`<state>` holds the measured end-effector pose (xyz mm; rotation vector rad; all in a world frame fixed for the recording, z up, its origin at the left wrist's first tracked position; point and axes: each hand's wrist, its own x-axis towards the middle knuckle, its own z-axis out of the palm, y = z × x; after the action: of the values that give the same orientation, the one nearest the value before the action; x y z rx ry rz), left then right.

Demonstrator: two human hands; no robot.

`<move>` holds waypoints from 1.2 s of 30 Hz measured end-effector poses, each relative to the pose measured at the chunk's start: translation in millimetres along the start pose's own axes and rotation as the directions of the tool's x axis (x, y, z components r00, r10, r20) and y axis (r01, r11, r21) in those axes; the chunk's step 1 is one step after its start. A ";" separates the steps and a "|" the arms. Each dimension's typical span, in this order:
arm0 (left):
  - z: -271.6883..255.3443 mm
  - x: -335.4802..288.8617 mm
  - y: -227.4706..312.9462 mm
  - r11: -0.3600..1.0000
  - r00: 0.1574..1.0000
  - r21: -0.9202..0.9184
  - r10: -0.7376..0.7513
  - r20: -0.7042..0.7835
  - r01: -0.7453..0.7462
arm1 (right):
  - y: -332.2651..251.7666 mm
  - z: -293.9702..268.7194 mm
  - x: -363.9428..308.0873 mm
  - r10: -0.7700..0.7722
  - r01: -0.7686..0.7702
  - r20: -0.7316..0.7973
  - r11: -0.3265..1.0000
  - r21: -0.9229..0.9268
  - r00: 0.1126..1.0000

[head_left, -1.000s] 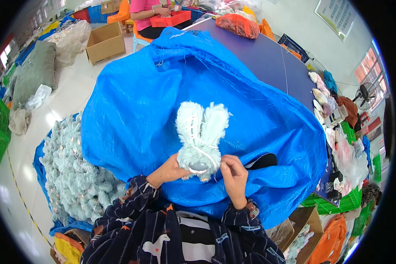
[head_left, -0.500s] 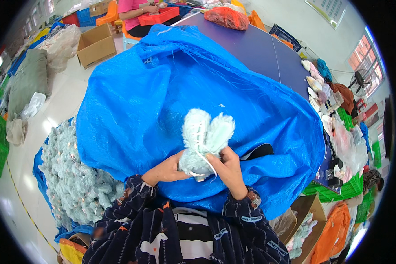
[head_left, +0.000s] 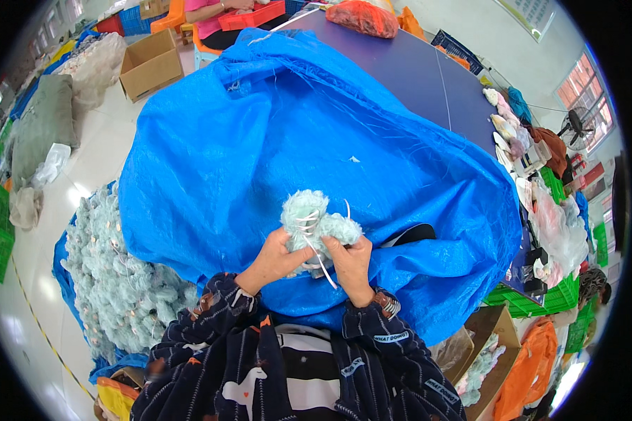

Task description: The person repeatedly picks up light blue stuffed bunny toys from a blue tarp, adjusts their ears and bodies, and places them into a cardboard box. The person also briefly handles a small yellow card with red dots.

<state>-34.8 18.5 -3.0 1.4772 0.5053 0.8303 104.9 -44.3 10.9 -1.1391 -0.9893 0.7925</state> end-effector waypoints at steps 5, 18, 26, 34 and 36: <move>4.2 1.1 -7.6 0.998 0.998 -0.056 -0.008 -0.063 0.005 | 3.7 1.7 3.7 0.086 -0.082 -0.037 0.992 0.095 0.996; -4.4 5.2 -7.8 0.998 0.993 -0.048 -0.044 -0.108 0.039 | 10.9 -8.2 5.5 -0.008 -0.012 0.103 0.982 0.186 0.995; -14.7 10.0 -16.3 0.997 0.981 0.072 0.041 -0.191 -0.028 | 5.4 2.1 -11.4 0.282 -0.232 0.157 0.932 -0.280 0.946; -32.8 28.4 13.1 0.966 0.996 -0.244 -0.084 0.016 0.086 | 23.7 1.9 -7.7 0.043 0.077 0.236 0.876 -0.477 0.971; -28.1 30.6 9.7 0.967 0.996 -0.241 -0.087 -0.036 0.076 | 22.5 4.0 -6.4 0.107 0.019 0.247 0.888 -0.460 0.963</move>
<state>-38.1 58.8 10.3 1.2096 0.4798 0.8315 98.3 -43.1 -11.9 -1.4903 -1.4340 0.7821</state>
